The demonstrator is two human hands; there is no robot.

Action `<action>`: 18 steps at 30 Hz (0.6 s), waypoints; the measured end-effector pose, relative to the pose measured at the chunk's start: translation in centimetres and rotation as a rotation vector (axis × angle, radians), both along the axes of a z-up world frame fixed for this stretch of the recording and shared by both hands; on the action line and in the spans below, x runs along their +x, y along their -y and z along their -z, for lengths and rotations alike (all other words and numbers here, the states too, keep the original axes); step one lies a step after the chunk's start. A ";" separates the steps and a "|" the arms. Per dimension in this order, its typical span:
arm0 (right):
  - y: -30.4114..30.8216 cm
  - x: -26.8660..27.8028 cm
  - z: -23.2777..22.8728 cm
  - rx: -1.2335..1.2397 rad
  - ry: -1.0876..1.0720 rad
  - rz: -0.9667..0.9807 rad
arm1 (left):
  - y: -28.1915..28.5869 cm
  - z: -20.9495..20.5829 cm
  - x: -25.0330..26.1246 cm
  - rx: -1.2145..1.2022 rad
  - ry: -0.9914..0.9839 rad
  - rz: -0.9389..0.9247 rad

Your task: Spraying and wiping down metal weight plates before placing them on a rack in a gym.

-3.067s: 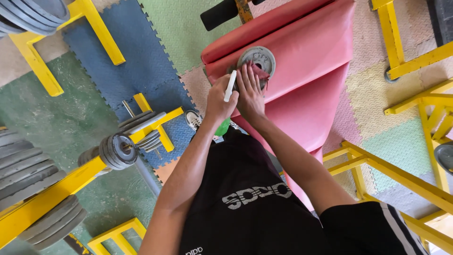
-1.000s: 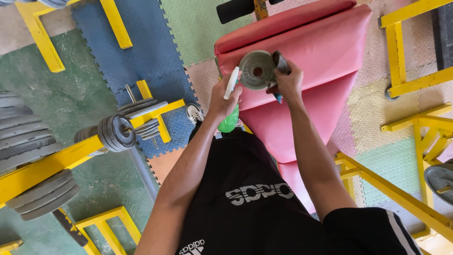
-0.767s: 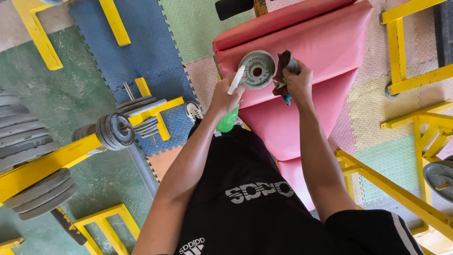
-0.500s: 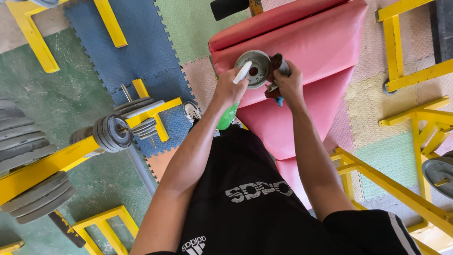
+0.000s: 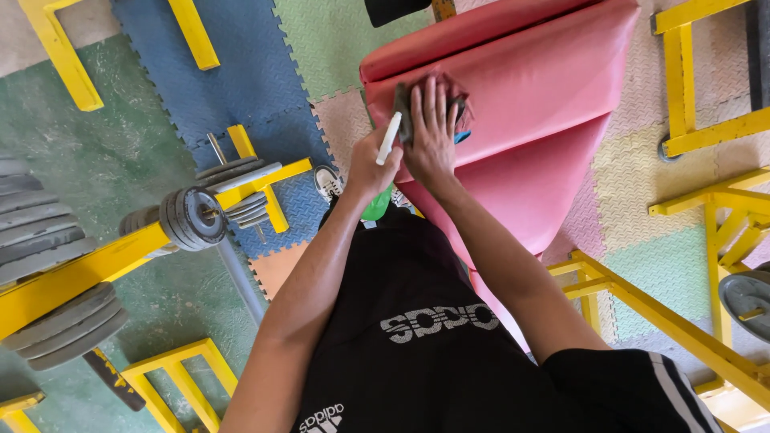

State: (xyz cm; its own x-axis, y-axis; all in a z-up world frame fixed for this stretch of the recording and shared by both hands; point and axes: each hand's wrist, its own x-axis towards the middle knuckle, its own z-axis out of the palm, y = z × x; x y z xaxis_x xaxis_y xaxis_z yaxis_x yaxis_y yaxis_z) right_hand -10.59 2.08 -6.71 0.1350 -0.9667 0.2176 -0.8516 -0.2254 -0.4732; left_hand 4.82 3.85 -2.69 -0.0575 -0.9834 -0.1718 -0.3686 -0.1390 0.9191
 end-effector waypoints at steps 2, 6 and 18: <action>-2.3 -0.4 0.4 0.032 -0.046 -0.074 | -0.1 -1.4 0.0 -0.013 -0.017 -0.011; -4.1 -1.7 0.3 0.097 -0.136 -0.222 | -0.2 -1.1 0.1 -0.104 -0.035 -0.004; 5.7 -0.6 -0.7 0.289 -0.101 0.088 | -0.7 -1.5 0.3 -0.111 -0.040 -0.026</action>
